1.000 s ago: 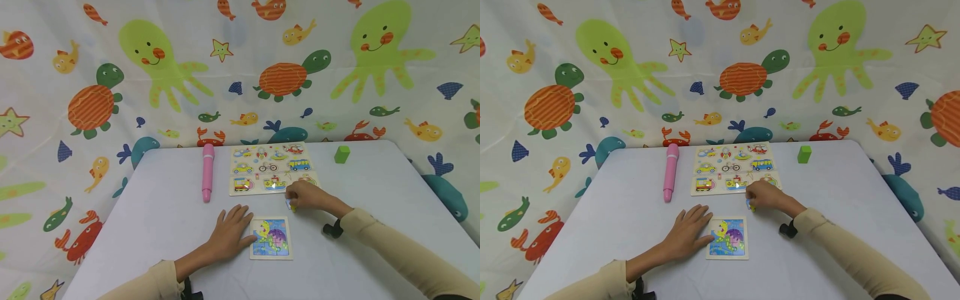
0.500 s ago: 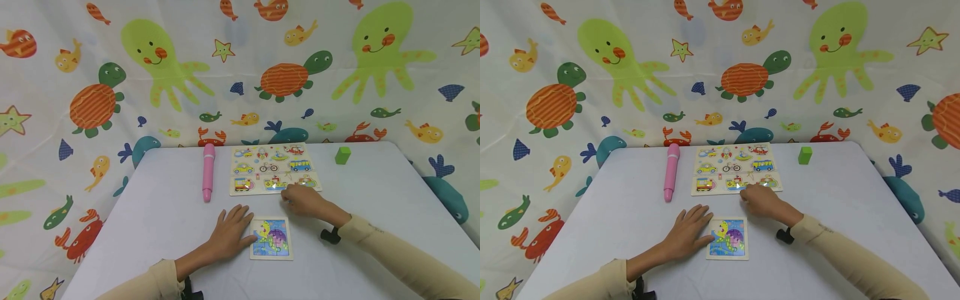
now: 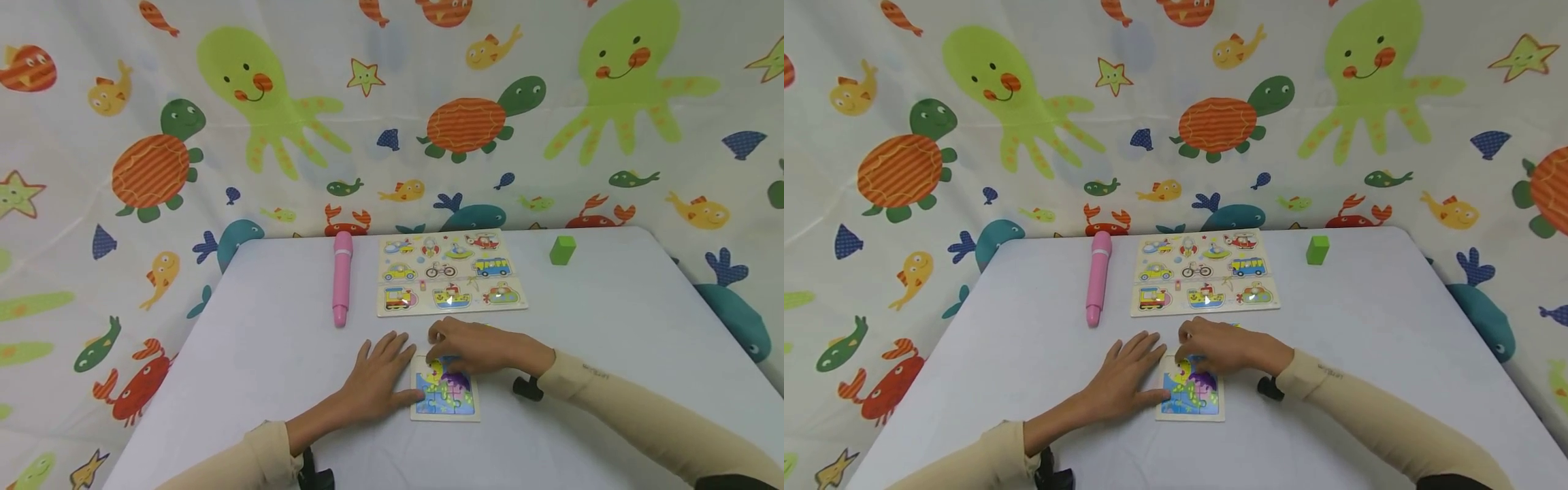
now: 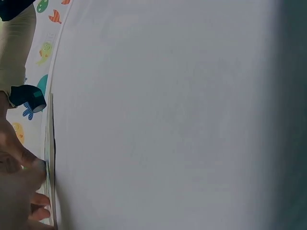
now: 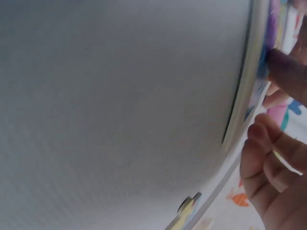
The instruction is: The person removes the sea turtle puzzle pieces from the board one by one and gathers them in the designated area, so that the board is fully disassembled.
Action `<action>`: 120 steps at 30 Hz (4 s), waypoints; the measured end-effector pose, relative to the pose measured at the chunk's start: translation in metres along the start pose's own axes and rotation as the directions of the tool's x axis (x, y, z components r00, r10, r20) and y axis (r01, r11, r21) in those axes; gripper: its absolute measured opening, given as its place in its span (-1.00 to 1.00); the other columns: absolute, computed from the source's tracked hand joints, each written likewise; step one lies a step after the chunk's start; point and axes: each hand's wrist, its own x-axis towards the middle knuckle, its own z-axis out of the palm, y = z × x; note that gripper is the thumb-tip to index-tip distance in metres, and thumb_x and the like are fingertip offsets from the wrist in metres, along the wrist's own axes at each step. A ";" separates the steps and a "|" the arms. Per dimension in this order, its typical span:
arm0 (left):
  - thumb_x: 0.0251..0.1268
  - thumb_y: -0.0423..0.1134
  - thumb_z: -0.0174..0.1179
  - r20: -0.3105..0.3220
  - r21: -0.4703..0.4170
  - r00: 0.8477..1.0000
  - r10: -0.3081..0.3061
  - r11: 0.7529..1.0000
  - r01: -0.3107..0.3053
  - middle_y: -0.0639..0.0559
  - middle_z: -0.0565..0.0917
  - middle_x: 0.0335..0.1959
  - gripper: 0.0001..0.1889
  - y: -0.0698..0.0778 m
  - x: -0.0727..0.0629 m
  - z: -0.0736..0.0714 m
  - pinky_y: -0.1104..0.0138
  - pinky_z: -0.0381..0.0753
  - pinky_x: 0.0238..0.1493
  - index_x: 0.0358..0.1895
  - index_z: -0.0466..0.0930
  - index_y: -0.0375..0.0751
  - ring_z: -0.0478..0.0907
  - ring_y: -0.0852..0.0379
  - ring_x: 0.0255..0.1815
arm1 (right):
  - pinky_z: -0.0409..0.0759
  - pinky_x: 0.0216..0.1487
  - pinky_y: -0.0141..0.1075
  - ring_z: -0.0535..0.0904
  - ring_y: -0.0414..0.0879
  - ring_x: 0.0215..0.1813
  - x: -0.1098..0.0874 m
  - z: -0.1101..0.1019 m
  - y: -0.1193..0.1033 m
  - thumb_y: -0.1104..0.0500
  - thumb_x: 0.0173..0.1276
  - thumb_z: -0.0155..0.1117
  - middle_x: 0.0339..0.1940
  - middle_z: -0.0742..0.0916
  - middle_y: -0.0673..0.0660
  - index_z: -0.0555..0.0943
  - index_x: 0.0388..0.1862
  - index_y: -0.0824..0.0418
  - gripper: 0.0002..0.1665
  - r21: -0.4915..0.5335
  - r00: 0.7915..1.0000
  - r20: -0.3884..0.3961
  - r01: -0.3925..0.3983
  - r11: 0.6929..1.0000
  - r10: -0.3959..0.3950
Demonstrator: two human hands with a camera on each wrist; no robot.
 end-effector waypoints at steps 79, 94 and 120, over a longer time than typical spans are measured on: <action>0.13 0.47 0.28 0.110 0.066 0.994 0.004 0.998 -0.011 -0.16 0.05 0.66 0.13 0.003 0.001 -0.002 -0.35 -0.07 0.48 0.62 0.13 -0.18 -0.13 -0.19 0.67 | 0.39 0.41 0.11 0.34 0.10 0.47 -0.019 -0.001 0.014 0.15 0.30 0.51 0.39 0.55 0.12 0.77 0.09 -0.06 -0.63 -0.009 0.998 -0.052 0.017 1.000 -0.017; 0.13 0.45 0.30 0.105 0.061 0.994 -0.001 0.998 -0.005 -0.17 0.05 0.66 0.13 0.004 -0.001 -0.003 -0.35 -0.09 0.48 0.62 0.13 -0.19 -0.13 -0.20 0.67 | 0.46 0.38 0.00 0.43 0.05 0.41 -0.019 0.002 0.012 0.14 0.30 0.52 0.32 0.61 0.10 0.78 0.01 -0.03 -0.70 -0.038 0.999 -0.030 -0.014 0.999 0.013; 0.13 0.42 0.33 0.107 0.056 0.994 0.000 0.998 -0.006 -0.18 0.08 0.65 0.12 0.004 0.001 -0.003 -0.35 -0.06 0.48 0.61 0.16 -0.20 -0.10 -0.21 0.66 | 0.58 -0.03 -0.34 0.45 -0.22 -0.13 -0.019 0.005 0.006 0.34 0.34 0.40 -0.16 0.60 -0.08 0.69 -0.03 0.07 -0.73 0.099 0.997 -0.026 -0.065 0.993 0.068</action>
